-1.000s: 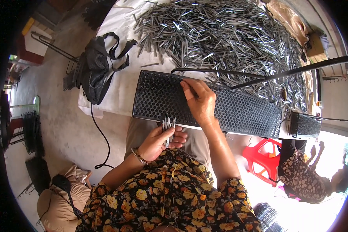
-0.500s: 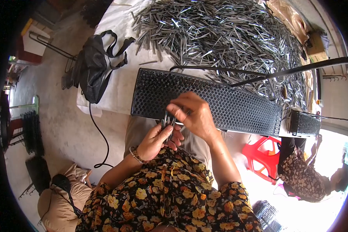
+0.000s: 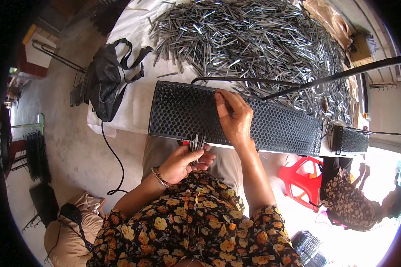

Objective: The person assembles metal pieces by hand, inserting them into a perforated panel.

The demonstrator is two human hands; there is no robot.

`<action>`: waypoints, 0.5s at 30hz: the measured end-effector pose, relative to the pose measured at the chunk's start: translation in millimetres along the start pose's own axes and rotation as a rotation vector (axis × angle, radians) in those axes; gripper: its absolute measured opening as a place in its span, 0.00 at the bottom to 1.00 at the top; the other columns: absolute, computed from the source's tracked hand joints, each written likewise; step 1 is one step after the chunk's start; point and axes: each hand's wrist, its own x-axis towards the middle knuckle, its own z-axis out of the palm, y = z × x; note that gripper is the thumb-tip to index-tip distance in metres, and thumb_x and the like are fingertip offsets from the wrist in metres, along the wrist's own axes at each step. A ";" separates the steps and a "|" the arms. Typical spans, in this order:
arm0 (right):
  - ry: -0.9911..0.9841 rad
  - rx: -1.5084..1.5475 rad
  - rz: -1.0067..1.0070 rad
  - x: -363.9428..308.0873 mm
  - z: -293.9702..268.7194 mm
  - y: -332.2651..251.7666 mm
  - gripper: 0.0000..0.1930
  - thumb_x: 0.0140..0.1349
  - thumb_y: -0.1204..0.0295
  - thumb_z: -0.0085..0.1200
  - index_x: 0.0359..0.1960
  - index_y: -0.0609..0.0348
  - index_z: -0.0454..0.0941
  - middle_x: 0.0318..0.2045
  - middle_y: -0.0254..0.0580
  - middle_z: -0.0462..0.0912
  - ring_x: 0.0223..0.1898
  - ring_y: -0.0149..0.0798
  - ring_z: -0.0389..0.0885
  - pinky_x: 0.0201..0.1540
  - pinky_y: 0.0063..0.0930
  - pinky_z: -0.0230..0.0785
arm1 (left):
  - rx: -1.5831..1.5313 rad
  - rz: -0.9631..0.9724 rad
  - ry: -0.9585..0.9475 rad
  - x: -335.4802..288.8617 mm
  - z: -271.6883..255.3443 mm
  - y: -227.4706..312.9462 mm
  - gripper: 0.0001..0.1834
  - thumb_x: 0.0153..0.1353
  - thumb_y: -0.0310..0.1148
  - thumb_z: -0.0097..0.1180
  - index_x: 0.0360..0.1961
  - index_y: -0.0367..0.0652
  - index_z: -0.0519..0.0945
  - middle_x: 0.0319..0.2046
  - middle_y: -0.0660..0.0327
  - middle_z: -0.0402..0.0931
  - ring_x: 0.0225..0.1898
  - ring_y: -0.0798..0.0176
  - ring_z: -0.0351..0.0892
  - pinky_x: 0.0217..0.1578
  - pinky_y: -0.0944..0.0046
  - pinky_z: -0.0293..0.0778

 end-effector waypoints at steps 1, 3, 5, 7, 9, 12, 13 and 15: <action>0.013 -0.004 0.025 -1.1 0.1 0.3 0.08 0.61 0.75 0.57 0.40 0.63 0.81 0.29 0.39 0.82 0.25 0.26 0.75 0.28 0.19 0.67 | 0.000 0.001 0.001 0.0 -0.9 -0.3 0.17 0.70 0.37 0.46 0.54 0.40 0.71 0.45 0.56 0.78 0.46 0.62 0.79 0.42 0.64 0.76; 0.026 -0.007 0.052 -2.4 1.5 2.5 0.08 0.61 0.75 0.57 0.40 0.63 0.81 0.29 0.39 0.83 0.28 0.25 0.77 0.31 0.18 0.69 | 0.009 0.041 -0.077 -0.3 -2.0 -1.0 0.14 0.70 0.36 0.45 0.51 0.41 0.72 0.43 0.55 0.79 0.46 0.62 0.79 0.44 0.65 0.78; 0.060 -0.026 -0.038 -3.2 5.7 6.7 0.08 0.59 0.76 0.59 0.40 0.62 0.81 0.29 0.40 0.81 0.22 0.29 0.75 0.26 0.21 0.68 | -0.013 0.006 -0.067 -2.8 -0.8 -1.1 0.15 0.70 0.37 0.45 0.53 0.40 0.71 0.45 0.54 0.78 0.48 0.61 0.79 0.45 0.63 0.77; 0.051 -0.044 -0.094 -4.1 10.8 10.7 0.08 0.58 0.76 0.59 0.39 0.62 0.81 0.29 0.40 0.81 0.23 0.31 0.77 0.26 0.22 0.69 | -0.035 -0.027 -0.057 -4.2 0.5 -0.6 0.17 0.70 0.37 0.44 0.55 0.40 0.70 0.46 0.53 0.78 0.49 0.59 0.78 0.47 0.61 0.76; 0.006 -0.117 -0.167 -6.0 13.2 15.1 0.09 0.55 0.75 0.61 0.39 0.59 0.82 0.33 0.40 0.80 0.26 0.39 0.80 0.28 0.28 0.73 | -0.107 -0.028 -0.058 -5.0 0.7 -1.2 0.14 0.70 0.36 0.44 0.51 0.41 0.73 0.44 0.54 0.79 0.46 0.61 0.80 0.46 0.64 0.78; -0.033 -0.343 -0.228 -9.2 10.5 13.3 0.10 0.56 0.75 0.61 0.40 0.60 0.82 0.36 0.38 0.78 0.24 0.31 0.77 0.26 0.24 0.70 | -0.107 0.010 -0.071 -0.9 -1.6 -3.4 0.15 0.70 0.37 0.44 0.51 0.38 0.73 0.44 0.53 0.79 0.45 0.60 0.80 0.46 0.64 0.78; 0.003 -0.358 -0.293 -8.8 10.8 15.2 0.10 0.56 0.74 0.62 0.40 0.59 0.83 0.37 0.37 0.76 0.21 0.29 0.74 0.23 0.23 0.68 | -0.108 0.009 -0.071 -0.4 -1.7 -3.0 0.15 0.70 0.37 0.44 0.51 0.38 0.73 0.44 0.53 0.79 0.45 0.60 0.80 0.46 0.64 0.78; -0.014 -0.284 -0.214 -9.9 7.3 7.6 0.11 0.56 0.73 0.62 0.40 0.60 0.83 0.38 0.38 0.76 0.21 0.28 0.73 0.23 0.23 0.67 | -0.083 0.028 -0.045 0.3 -1.8 -2.5 0.16 0.70 0.37 0.44 0.50 0.35 0.72 0.44 0.53 0.79 0.45 0.60 0.80 0.47 0.64 0.78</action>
